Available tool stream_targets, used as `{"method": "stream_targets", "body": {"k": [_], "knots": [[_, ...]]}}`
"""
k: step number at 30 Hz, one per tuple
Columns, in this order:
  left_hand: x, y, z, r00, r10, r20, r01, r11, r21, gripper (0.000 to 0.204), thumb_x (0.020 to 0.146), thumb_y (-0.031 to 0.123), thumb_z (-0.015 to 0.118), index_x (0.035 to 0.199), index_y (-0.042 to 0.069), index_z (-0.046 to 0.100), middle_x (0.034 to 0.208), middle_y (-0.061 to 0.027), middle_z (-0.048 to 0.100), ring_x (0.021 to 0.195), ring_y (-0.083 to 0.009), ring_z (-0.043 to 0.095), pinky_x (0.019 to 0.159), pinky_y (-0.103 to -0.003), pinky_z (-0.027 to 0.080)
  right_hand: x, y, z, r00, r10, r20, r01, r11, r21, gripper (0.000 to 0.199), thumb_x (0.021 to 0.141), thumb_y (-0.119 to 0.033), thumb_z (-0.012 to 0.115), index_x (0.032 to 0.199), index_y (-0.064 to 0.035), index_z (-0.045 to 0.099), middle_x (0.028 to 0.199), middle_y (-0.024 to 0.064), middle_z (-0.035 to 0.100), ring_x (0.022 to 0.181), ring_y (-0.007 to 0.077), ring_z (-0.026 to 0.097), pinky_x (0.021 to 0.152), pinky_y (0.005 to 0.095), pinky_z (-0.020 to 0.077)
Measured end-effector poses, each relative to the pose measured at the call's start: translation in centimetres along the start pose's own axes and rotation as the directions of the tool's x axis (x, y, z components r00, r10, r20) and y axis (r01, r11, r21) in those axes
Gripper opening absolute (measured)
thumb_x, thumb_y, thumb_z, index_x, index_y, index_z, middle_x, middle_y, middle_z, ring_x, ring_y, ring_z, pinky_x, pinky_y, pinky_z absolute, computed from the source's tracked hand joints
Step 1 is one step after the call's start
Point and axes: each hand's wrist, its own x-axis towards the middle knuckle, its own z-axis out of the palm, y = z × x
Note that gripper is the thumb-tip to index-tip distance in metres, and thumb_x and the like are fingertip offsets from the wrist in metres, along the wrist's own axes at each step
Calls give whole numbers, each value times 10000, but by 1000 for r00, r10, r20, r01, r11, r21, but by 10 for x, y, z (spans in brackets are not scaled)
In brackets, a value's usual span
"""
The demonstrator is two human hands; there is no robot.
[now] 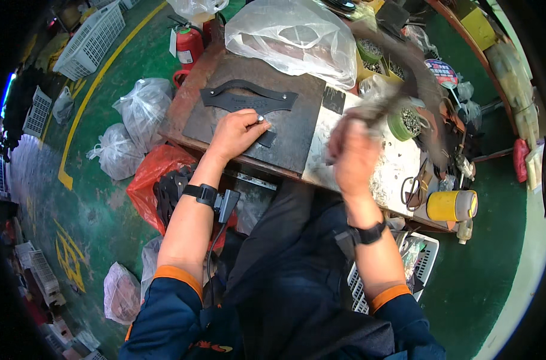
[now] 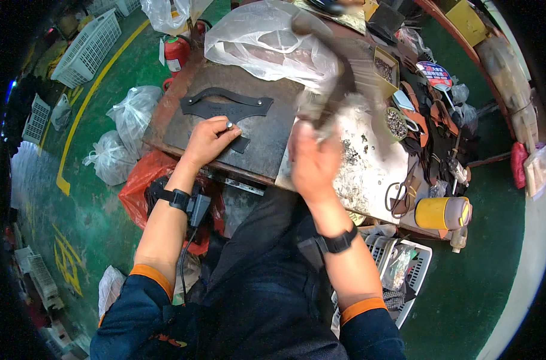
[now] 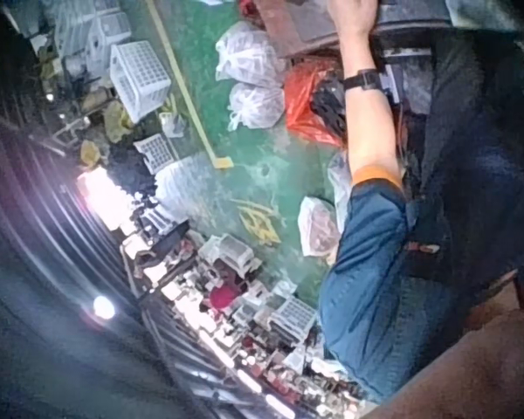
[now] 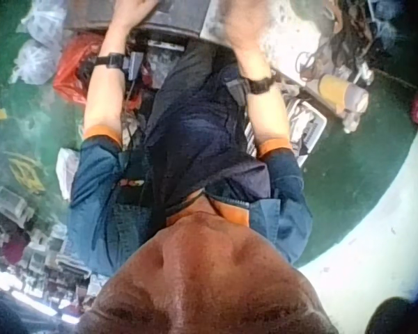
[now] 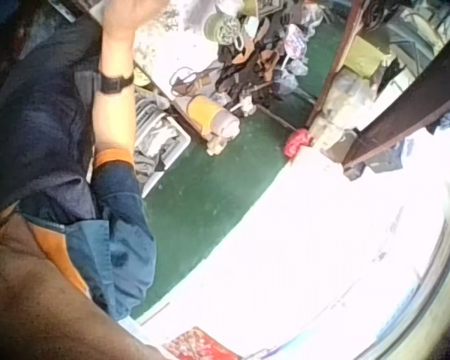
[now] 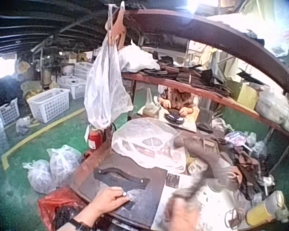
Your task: The worker uses a hammer to flatten leather components on a metal plate and organizes them into plastic bags.
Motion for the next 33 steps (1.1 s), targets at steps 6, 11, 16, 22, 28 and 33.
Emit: {"method": "stream_targets", "body": {"k": [6,11,16,22,28,33], "knots": [[0,-9,-2,999,-18,38,18,1000,4,197,876,197,714,856,2,699,698,-119,540,637,-253,565,590,-356,427,11,21,-15,756,652,56,-597,722,-350,219,1018,-257,562,1044,-42,593,661,-45,472,492,54,422,441,207,323],[-6,3,7,968,96,231,-69,990,-124,246,862,206,720,761,-6,650,656,-110,467,595,-256,505,575,-368,399,-17,-18,-27,837,546,42,-535,832,-147,222,1019,-257,559,1100,-55,602,669,-50,448,473,38,368,412,216,281],[-6,6,5,967,60,248,-40,995,-86,235,842,220,732,766,6,675,650,-98,499,583,-246,520,567,-362,398,-8,-44,-11,880,458,121,-427,878,-216,217,1015,-251,580,1118,-63,615,671,-65,479,486,25,398,427,198,295],[-7,0,8,970,86,227,-65,993,-99,201,835,204,729,775,14,703,676,-97,584,587,-241,562,558,-355,410,38,-59,41,968,-149,202,87,954,288,368,1012,-302,572,1195,16,550,740,-5,514,514,56,400,450,210,309],[-3,1,18,970,174,169,-153,980,-130,207,832,188,728,747,6,680,686,-99,597,596,-248,578,560,-354,423,58,100,30,798,413,440,37,694,-719,366,980,-375,586,953,-10,567,775,160,638,671,239,625,608,417,503],[-8,0,9,978,111,175,-86,986,-145,294,828,225,721,680,-1,604,667,-111,555,613,-308,576,556,-387,420,35,18,16,702,660,269,-656,745,-117,239,1004,-312,585,1005,-73,596,679,-44,482,479,37,407,396,214,288]]}}
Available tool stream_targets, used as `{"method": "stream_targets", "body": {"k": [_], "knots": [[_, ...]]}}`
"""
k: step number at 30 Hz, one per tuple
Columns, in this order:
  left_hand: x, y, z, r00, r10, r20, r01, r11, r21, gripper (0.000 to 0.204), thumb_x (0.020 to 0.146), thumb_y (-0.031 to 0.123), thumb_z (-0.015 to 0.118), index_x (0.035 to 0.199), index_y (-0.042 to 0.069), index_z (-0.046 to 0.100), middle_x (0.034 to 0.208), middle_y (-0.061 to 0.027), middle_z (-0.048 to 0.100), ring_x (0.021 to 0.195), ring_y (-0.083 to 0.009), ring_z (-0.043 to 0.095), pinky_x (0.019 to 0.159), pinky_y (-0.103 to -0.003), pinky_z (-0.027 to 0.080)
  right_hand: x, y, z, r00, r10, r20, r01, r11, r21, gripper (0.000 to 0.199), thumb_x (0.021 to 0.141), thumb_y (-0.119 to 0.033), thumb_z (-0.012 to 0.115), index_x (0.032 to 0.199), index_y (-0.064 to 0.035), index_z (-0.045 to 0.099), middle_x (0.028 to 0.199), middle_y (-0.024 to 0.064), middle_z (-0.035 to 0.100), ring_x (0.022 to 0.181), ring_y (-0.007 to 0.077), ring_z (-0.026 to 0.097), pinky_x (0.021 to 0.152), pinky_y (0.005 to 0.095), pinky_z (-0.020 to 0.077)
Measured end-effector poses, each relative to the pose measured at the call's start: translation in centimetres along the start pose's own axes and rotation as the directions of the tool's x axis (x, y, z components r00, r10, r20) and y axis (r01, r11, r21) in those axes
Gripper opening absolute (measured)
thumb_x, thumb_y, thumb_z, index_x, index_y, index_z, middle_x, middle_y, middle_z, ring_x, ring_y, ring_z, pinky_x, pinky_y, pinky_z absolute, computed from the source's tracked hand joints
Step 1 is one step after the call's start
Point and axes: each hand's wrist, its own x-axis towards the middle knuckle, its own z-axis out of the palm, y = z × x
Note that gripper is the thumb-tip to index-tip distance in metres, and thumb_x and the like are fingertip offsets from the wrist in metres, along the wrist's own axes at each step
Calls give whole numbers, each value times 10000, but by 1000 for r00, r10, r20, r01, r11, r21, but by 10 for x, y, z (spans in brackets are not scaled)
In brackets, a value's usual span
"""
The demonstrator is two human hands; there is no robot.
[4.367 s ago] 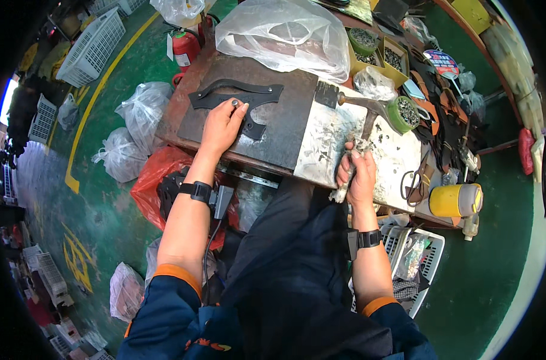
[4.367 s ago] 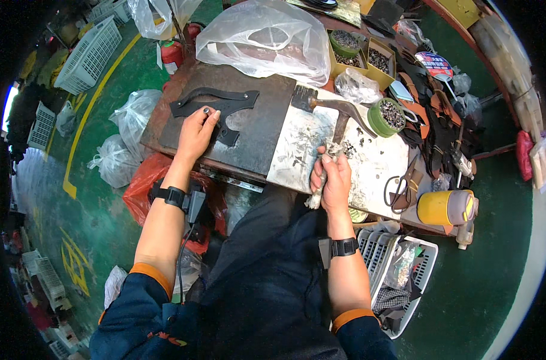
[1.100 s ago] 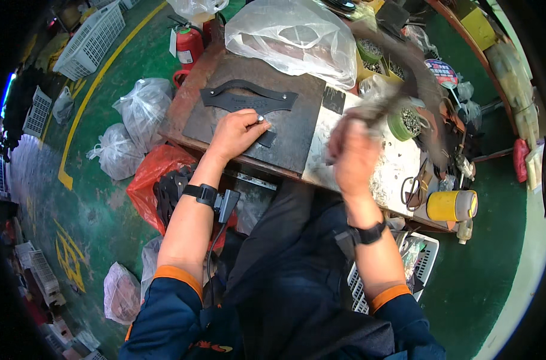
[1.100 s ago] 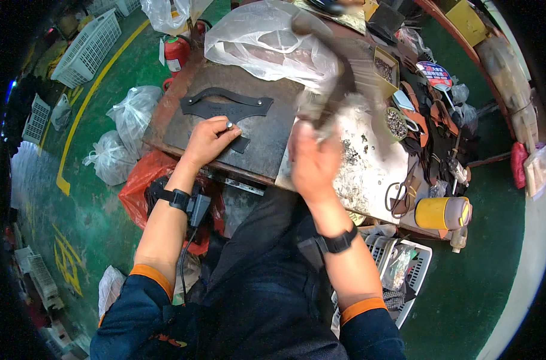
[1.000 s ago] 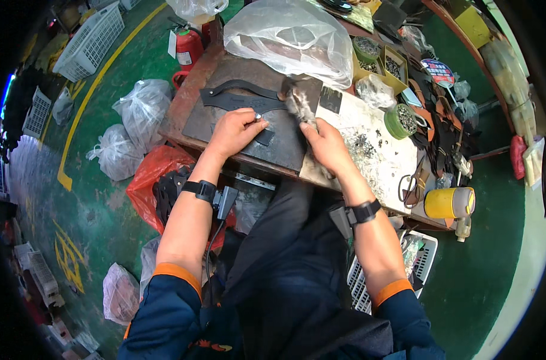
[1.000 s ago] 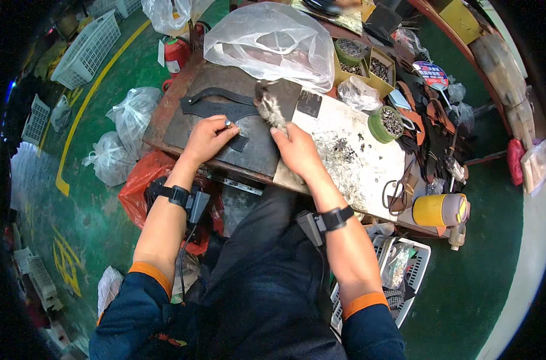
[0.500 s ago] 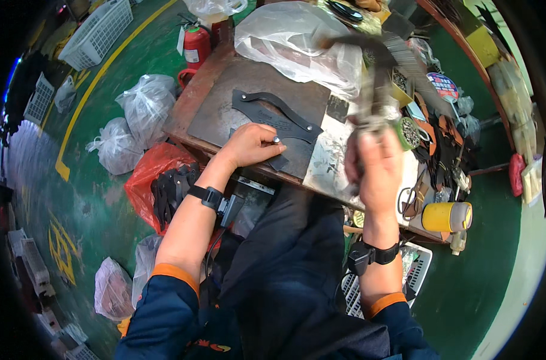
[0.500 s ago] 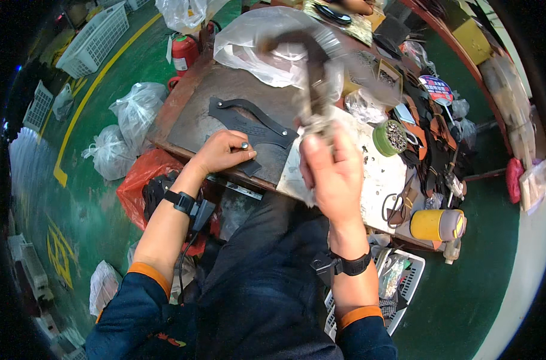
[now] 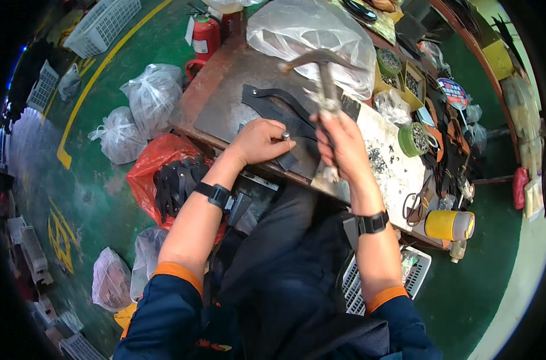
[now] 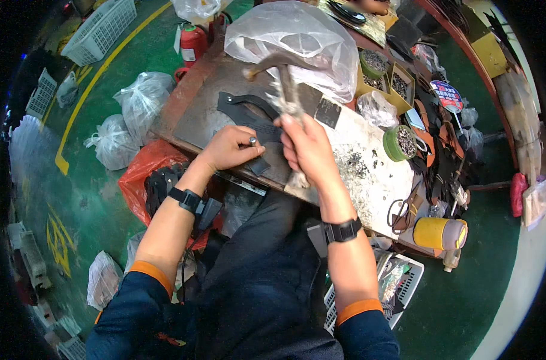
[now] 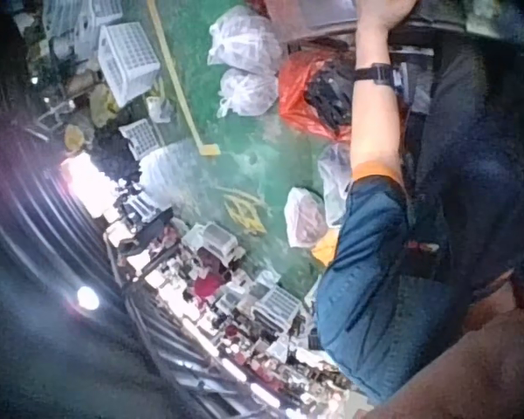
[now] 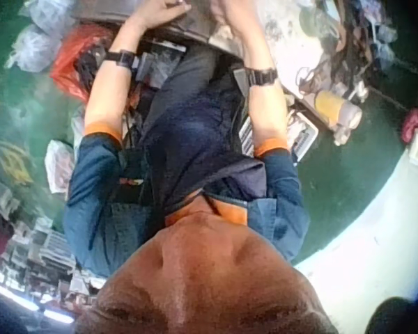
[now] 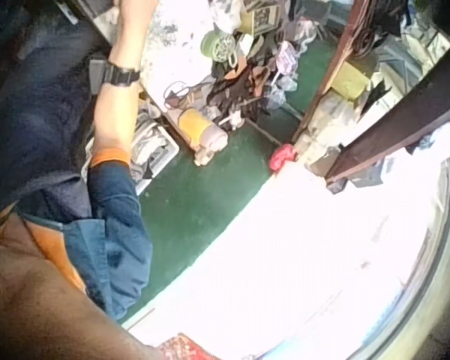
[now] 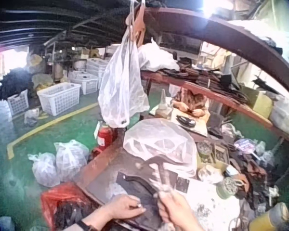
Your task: The worker uses a hammer to flatten leather components on a metal plate and organizes them into plastic bags.
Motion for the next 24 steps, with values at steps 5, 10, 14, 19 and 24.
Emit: {"method": "stream_targets", "body": {"k": [5,10,14,19,24], "knots": [[3,5,-1,998,-46,-42,46,999,3,342,832,250,710,660,-16,580,667,-129,528,638,-342,583,567,-405,435,-49,24,-43,973,-113,-202,105,993,-51,206,1012,-271,575,1032,-68,603,666,-53,473,470,34,398,402,212,287],[2,1,6,996,-55,-76,55,998,-6,319,832,232,718,673,-14,590,673,-136,544,647,-349,583,574,-414,437,-74,54,-68,937,-154,-312,91,974,-208,202,1007,-250,579,1028,-51,606,663,-59,479,483,31,400,420,214,296],[3,7,7,993,-70,-97,74,997,37,313,839,238,716,687,-13,606,674,-142,542,637,-345,577,571,-408,428,-82,77,-91,917,-149,-369,55,966,-254,198,988,-238,622,1037,-46,625,628,-79,486,500,22,420,440,214,310],[6,15,10,992,-86,-88,90,995,47,279,850,238,706,731,-8,646,677,-147,540,629,-338,573,566,-404,420,-88,85,-103,896,-158,-415,16,945,-326,227,974,-232,637,1034,-14,658,666,-48,563,537,61,475,492,246,372],[1,12,8,986,-111,-121,125,985,116,236,868,183,701,747,-17,675,686,-124,606,642,-262,592,607,-363,438,-88,64,-119,779,-341,-526,-153,711,-687,444,857,-336,689,1171,-23,670,905,195,705,772,262,660,777,354,512]]}}
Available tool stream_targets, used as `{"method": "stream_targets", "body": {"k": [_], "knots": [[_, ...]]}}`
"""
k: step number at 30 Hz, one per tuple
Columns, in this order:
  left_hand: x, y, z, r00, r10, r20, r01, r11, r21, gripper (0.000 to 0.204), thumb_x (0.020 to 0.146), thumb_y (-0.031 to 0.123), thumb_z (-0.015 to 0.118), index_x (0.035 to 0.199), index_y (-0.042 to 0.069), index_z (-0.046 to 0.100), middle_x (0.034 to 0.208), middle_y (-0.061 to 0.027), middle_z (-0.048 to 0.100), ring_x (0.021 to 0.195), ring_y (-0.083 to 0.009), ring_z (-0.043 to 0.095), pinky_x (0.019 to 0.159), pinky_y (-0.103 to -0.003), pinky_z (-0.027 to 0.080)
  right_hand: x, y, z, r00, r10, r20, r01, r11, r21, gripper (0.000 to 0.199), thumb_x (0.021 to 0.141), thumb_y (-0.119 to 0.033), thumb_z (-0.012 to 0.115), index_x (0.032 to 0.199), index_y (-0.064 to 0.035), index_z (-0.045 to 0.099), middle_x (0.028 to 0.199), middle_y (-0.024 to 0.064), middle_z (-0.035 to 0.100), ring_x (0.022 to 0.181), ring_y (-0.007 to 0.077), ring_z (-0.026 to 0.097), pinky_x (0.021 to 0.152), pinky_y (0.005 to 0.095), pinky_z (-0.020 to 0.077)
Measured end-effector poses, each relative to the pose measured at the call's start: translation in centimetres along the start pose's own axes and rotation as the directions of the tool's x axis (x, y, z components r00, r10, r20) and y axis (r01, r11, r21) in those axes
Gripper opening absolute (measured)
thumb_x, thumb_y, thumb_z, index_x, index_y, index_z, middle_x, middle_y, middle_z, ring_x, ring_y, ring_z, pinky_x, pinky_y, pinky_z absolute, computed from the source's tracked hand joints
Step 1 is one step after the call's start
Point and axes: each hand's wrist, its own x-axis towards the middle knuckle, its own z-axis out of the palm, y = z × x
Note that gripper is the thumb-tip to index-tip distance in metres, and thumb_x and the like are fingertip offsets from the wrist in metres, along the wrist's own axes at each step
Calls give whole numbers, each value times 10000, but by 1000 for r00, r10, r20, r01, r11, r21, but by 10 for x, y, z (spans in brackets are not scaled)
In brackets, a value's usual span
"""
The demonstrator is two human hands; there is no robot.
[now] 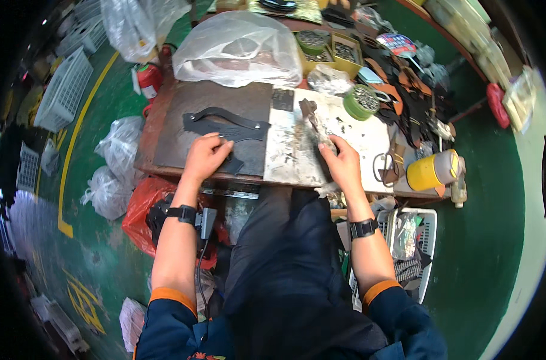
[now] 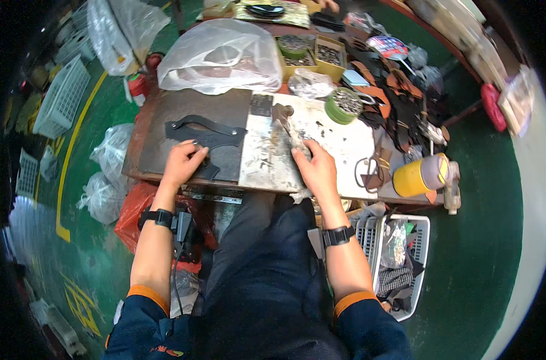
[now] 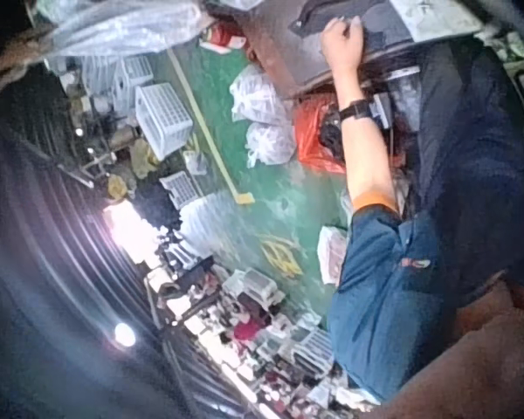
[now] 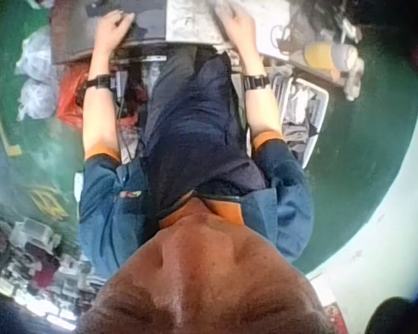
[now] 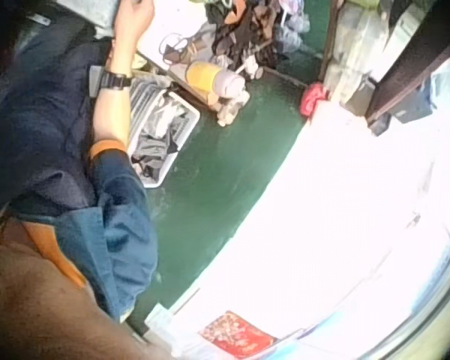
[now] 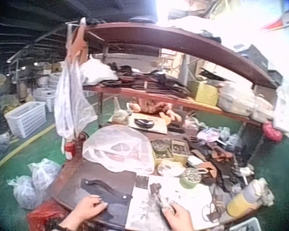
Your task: The worker uses a hammer to flatten leather components on a metal plate and organizes them into plastic bags.
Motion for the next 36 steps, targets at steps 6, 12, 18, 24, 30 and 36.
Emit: {"method": "stream_targets", "body": {"k": [6,12,18,24,30,36], "knots": [[8,1,7,999,18,-45,-20,999,-30,266,862,187,707,727,-32,642,641,-125,539,584,-255,538,551,-367,387,40,28,-34,983,-171,-67,136,923,-360,386,913,-237,581,1248,-51,620,1122,206,651,1045,394,623,905,470,488],[9,2,9,1000,2,-20,-2,1000,8,286,868,205,709,733,-33,624,642,-124,526,585,-238,527,553,-365,384,38,50,-40,927,-369,-74,321,878,-357,324,880,-142,605,1190,-54,636,1113,174,630,1045,374,596,916,467,468],[26,36,-6,970,-153,189,98,957,271,387,903,348,648,749,-6,636,714,-161,600,675,-350,601,600,-446,435,-14,85,-44,839,-458,-295,355,871,-340,366,849,-104,622,1209,-36,621,1165,153,618,1122,336,564,961,442,427],[72,118,62,927,-4,374,-164,895,416,433,902,440,591,749,44,678,770,-187,650,762,-400,638,659,-493,495,-20,85,-45,855,-442,-271,322,863,-389,341,818,-115,633,1155,-63,643,1130,117,624,1078,318,580,947,431,423],[123,131,141,943,53,329,-220,842,493,428,869,461,625,750,60,714,735,-160,675,728,-365,673,658,-474,532,-15,88,-42,860,-433,-272,332,877,-346,340,790,-109,631,1127,-70,650,1114,115,628,1077,316,581,944,429,424],[124,108,96,976,220,8,-193,839,509,298,812,303,676,996,69,696,1048,-123,667,991,-319,646,856,-447,503,-19,87,-46,862,-427,-272,320,877,-359,341,791,-110,629,1129,-66,640,1114,121,633,1080,320,582,952,432,418]]}}
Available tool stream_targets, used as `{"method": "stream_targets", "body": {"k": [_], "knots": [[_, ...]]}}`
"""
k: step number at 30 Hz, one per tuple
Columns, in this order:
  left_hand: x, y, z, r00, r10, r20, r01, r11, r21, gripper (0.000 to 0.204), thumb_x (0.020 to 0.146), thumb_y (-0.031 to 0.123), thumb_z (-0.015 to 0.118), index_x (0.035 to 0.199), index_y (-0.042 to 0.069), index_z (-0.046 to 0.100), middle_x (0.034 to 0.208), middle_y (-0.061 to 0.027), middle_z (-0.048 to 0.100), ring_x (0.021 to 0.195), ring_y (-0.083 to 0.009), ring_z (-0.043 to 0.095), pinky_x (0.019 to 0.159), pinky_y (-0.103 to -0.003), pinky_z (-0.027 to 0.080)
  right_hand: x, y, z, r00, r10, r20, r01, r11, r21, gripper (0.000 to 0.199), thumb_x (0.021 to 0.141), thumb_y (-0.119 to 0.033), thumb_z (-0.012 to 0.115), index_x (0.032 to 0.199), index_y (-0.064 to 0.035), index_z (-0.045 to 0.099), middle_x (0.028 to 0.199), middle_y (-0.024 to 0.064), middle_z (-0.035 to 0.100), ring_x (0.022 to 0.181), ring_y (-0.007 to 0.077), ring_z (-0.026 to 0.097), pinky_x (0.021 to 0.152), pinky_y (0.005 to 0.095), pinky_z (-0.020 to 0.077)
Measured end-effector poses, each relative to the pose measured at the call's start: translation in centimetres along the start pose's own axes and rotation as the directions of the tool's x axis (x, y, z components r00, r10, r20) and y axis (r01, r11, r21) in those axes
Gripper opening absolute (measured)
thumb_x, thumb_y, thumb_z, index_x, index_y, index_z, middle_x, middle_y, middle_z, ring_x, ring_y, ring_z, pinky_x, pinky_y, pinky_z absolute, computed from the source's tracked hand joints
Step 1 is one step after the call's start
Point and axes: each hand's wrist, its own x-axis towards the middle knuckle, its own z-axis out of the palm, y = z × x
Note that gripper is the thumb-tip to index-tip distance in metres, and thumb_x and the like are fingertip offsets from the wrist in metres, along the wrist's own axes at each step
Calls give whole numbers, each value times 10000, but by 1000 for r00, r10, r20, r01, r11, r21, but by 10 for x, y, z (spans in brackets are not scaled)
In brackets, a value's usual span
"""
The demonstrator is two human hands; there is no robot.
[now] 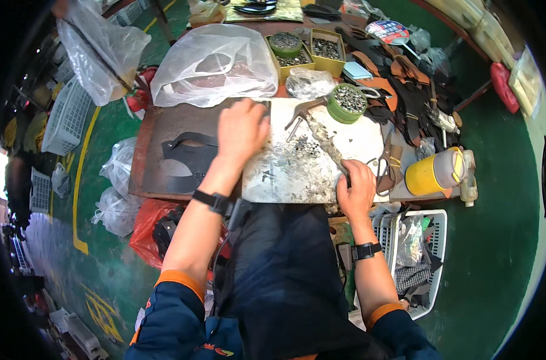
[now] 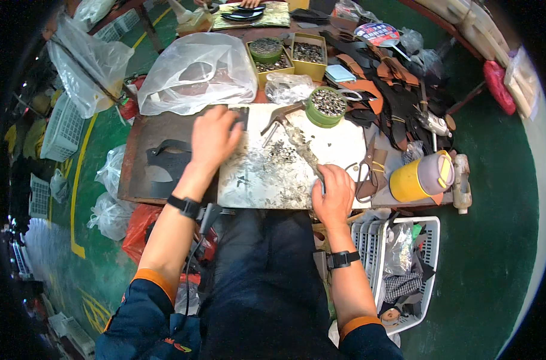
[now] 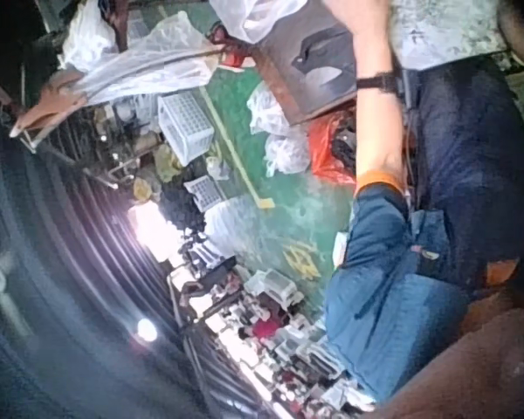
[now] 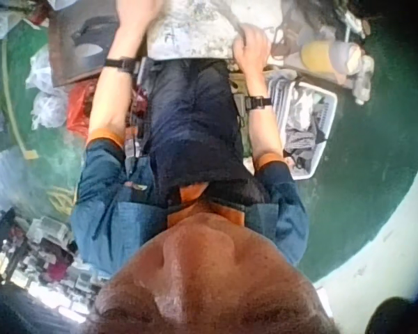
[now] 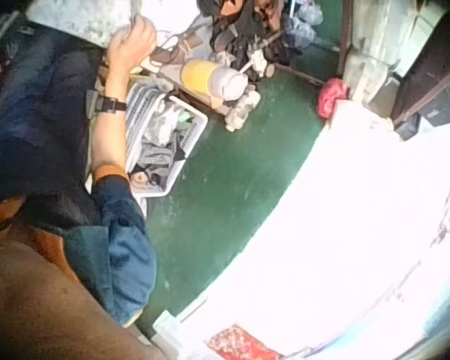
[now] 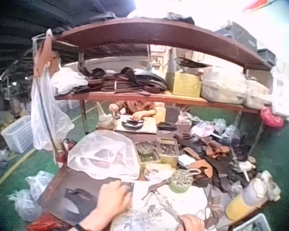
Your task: The worker uses a hammer to flatten leather components on a metal plate and organizes them into plastic bags.
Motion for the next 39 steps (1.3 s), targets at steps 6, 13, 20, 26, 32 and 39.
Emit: {"method": "stream_targets", "body": {"k": [6,13,20,26,32,39], "knots": [[-100,-120,-60,984,-159,79,125,937,326,311,786,155,620,1079,73,685,1066,-142,658,1101,-335,601,1043,-489,401,-5,0,5,999,-34,-17,35,999,13,356,810,-115,625,1162,-63,629,1163,133,633,1106,339,583,959,440,423],[-286,-185,-132,544,-837,-61,758,521,-392,264,849,133,638,1089,29,670,844,-76,688,781,-162,634,719,-309,488,-4,10,11,996,-89,-2,89,996,5,364,827,-80,600,1184,-22,637,1194,173,639,1135,359,588,985,439,446],[-437,-202,-124,105,-994,31,331,6,-944,130,915,92,614,1035,57,647,874,11,625,732,-88,547,655,-241,430,-8,10,16,997,-23,72,22,1000,11,373,874,-75,581,1240,-13,621,1209,166,625,1101,331,597,961,391,456],[-521,-225,-32,-98,-953,287,452,-300,-840,307,922,134,605,1221,69,601,921,-5,637,789,-113,574,711,-249,455,-10,2,17,995,30,94,-29,1000,-12,390,889,-102,571,1264,1,606,1213,167,627,1101,318,598,939,376,456],[-577,-218,39,-141,-973,181,752,-224,-620,445,884,140,608,1321,65,576,886,-44,661,736,-149,610,662,-284,497,-8,10,22,995,-13,98,19,998,-65,419,903,-130,576,1297,13,580,1228,175,624,1088,325,604,946,373,454],[-605,-172,52,151,-922,357,920,-1,-392,208,877,145,578,999,33,702,907,-125,720,836,-235,703,764,-354,540,-10,6,23,993,36,113,-29,997,-67,440,914,-124,574,1327,26,554,1273,186,600,1173,304,563,1028,385,407]]}}
